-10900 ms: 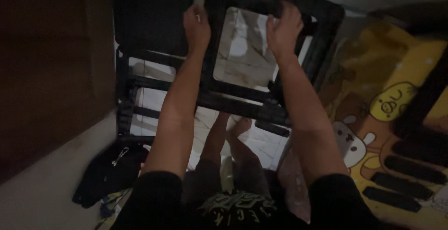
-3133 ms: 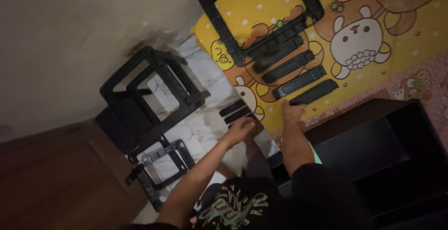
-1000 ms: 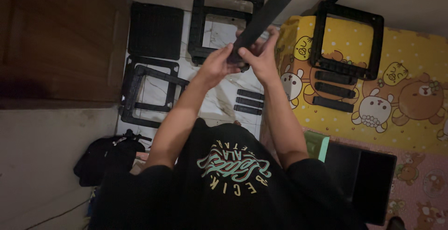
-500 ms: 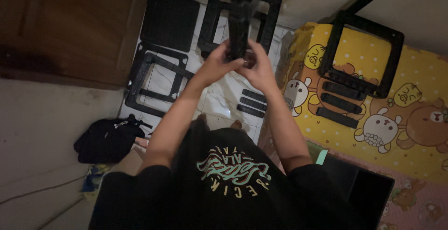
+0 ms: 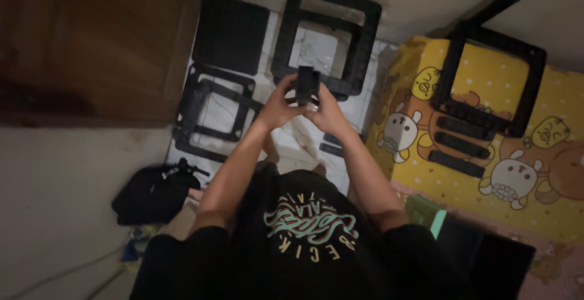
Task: The person assembles a black plastic stool by hand, connecting the legs to the seat frame and securing them with small plastic fasteners. The person handles the stool frame, legs, and fasteners one at a time, flipping the stool over to attach components.
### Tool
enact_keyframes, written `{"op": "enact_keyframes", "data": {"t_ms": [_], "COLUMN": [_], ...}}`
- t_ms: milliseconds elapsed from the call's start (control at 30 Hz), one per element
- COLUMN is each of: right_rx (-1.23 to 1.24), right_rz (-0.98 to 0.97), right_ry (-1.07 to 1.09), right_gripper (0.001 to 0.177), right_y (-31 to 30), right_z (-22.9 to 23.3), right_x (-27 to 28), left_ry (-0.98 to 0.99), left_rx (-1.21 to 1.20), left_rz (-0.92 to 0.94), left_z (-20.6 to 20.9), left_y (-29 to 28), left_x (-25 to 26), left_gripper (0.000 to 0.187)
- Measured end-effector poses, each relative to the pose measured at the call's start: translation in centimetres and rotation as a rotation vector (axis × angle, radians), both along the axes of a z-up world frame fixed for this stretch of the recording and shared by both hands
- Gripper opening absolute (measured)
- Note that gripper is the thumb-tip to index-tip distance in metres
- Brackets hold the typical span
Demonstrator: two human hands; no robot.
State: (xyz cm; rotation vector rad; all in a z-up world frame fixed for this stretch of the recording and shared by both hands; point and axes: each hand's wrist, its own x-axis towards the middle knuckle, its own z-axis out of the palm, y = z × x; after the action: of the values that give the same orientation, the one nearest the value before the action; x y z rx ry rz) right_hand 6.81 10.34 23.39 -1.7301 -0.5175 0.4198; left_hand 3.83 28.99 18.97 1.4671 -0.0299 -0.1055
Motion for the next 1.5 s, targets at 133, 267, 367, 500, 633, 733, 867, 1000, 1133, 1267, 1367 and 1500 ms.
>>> {"op": "enact_keyframes", "data": {"t_ms": [133,267,367,500,633,733,867,1000,1133,1267,1367,1500], "right_rx": [0.066,-0.104,0.059,0.032,0.037,0.053,0.203,0.147,-0.093,-0.304,-0.303,-0.442], "right_rz": [0.002,-0.035,-0.089,-0.178,-0.21,-0.216,-0.146,-0.106,-0.214,-0.27,-0.227,-0.195], "right_ry": [0.082,-0.101,0.054,-0.397,-0.25,-0.225,-0.148,-0.142,-0.012,-0.09,-0.141,0.258], "right_gripper": [0.056,0.048,0.06,0.073,0.081,0.089,0.101,0.102,0.082,0.078,0.08,0.074], "right_y": [4.0,7.2,9.5,9.9,9.0,8.0,7.5,7.3,8.1,7.8,7.2,7.5], "right_z": [-0.7,-2.3,-1.4,-0.3,-2.9,-4.6,-5.4,-5.5,-4.5,-2.5,-2.2,-3.6], "right_x": [2.1,4.4,5.5,6.5,8.1,8.8,10.2,11.3,11.6,12.9,13.6,13.7], "left_ry": [-0.06,-0.072,-0.19,-0.307,-0.37,-0.489,-0.517,-0.532,-0.529,-0.084,-0.157,-0.145], "left_rx": [0.014,0.017,0.089,-0.011,0.129,0.088,0.005,0.116,-0.026,-0.569,-0.473,-0.435], "left_rz": [-0.006,-0.031,-0.066,-0.194,-0.179,-0.14,-0.192,-0.184,-0.199,-0.21,-0.074,-0.093], "left_z": [0.7,0.7,0.1,0.3,3.2,5.9,8.6,8.9,8.9,7.9,6.3,3.9], "left_y": [3.8,7.3,8.8,9.8,9.1,8.4,7.8,7.5,7.8,8.8,11.2,12.6], "left_x": [2.2,4.7,6.2,8.3,9.2,10.1,10.8,12.5,13.5,14.9,17.4,19.6], "left_gripper": [0.082,0.085,0.084,0.097,0.102,0.098,0.091,0.081,0.08,0.068,0.057,0.059]}}
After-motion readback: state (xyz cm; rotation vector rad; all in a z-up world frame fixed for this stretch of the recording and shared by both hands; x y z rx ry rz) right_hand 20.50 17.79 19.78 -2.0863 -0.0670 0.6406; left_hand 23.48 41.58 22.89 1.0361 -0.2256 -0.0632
